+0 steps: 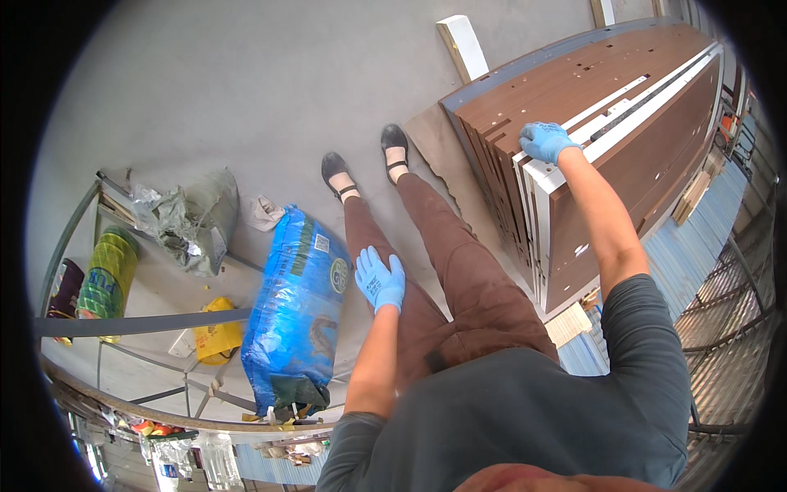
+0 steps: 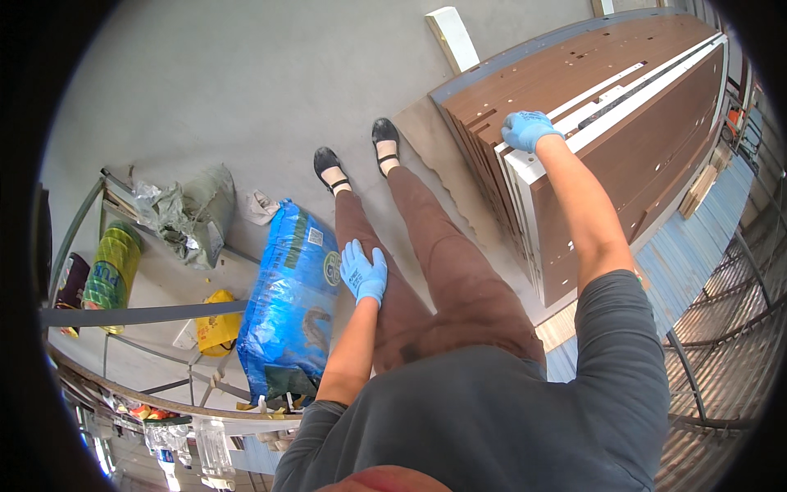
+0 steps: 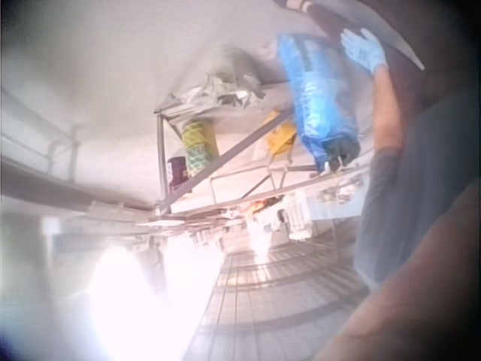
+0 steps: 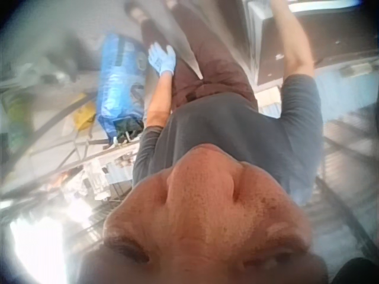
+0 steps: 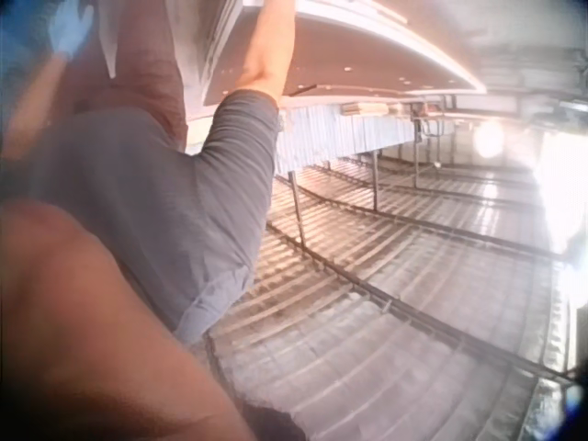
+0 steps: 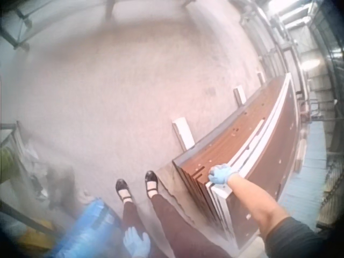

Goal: The person wipes a large brown wood panel with a cloth, flips it to wipe the other side, and stacks it with other panels. They then pick up another panel and place it on a workbench.

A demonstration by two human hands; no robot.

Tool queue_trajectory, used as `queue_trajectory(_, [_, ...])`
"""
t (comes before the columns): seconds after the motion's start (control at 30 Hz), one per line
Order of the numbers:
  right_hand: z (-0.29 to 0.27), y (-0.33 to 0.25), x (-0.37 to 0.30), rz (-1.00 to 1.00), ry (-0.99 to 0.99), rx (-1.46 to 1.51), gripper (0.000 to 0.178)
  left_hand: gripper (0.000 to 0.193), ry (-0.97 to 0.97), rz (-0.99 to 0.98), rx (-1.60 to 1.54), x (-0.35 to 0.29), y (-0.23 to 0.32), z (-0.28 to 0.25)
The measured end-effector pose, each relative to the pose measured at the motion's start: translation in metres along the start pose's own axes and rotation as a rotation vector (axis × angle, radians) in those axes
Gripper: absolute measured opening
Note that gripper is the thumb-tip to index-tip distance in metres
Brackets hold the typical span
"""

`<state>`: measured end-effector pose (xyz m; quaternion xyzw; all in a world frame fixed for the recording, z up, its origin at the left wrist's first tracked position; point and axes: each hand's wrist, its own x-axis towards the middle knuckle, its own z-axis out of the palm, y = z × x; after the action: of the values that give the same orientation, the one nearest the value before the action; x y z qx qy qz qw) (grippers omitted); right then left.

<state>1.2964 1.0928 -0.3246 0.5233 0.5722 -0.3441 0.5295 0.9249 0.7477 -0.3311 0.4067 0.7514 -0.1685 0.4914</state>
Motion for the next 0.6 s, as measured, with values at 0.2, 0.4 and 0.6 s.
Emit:
queue_trajectory(0.2, [0.003, -0.005, -0.034, -0.205, 0.406, 0.375, 0.038, 0.067, 0.099, -0.008, -0.239, 0.008, -0.003, -0.036])
queue_trajectory(0.4, [-0.008, -0.009, -0.117, -0.267, 0.491, 0.506, 0.032, 0.058, 0.294, -0.202, -0.545, -0.015, -0.034, -0.138])
queue_trajectory(0.6, [-0.056, 0.026, -0.196, -0.113, 0.216, 0.599, 0.052, 0.06, 0.443, -0.362, -0.717, -0.023, -0.048, -0.241])
